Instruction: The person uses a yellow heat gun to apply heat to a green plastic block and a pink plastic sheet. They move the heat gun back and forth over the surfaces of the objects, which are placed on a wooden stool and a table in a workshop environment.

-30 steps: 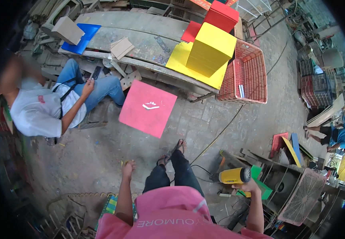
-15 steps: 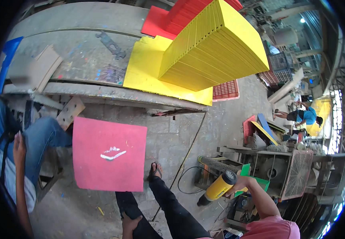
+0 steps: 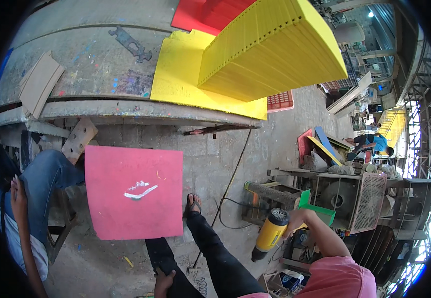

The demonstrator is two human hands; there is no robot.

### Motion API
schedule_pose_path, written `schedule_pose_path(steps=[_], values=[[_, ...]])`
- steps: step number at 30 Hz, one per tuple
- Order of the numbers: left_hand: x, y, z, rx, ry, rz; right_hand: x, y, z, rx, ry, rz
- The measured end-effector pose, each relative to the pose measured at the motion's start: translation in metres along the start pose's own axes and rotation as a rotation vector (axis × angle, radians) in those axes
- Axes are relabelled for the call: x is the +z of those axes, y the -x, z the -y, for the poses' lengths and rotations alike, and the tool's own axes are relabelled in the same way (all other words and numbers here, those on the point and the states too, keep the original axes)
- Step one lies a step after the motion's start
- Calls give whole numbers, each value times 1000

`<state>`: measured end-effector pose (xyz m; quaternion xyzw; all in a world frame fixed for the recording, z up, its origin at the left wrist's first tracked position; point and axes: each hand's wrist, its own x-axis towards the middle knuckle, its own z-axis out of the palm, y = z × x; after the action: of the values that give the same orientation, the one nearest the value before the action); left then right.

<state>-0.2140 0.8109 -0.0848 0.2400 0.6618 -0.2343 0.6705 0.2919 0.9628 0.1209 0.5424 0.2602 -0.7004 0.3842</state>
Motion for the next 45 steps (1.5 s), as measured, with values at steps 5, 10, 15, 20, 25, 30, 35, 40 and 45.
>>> schedule_pose_path(steps=[5,10,15,20,25,30,35,40,45], values=[[-3,-2,1,-15,24,55,4,11,7,-39,9,62],[-7,0,-1,-1,45,51,23,16,41,-78,-42,-191],[-2,-7,12,152,-25,-7,26,13,61,-221,120,-304],[-7,-11,12,155,-5,-32,25,7,59,-303,27,-376],[-14,-20,16,88,-4,7,33,14,61,-259,-62,-428],[-19,-9,4,32,16,21,40,27,71,-225,-125,-367],[-22,-16,5,28,36,49,42,38,86,-194,-61,-295],[-25,-16,0,27,55,49,39,46,82,-235,-42,-230],[-25,-18,4,23,58,50,34,60,88,-256,17,-126]])
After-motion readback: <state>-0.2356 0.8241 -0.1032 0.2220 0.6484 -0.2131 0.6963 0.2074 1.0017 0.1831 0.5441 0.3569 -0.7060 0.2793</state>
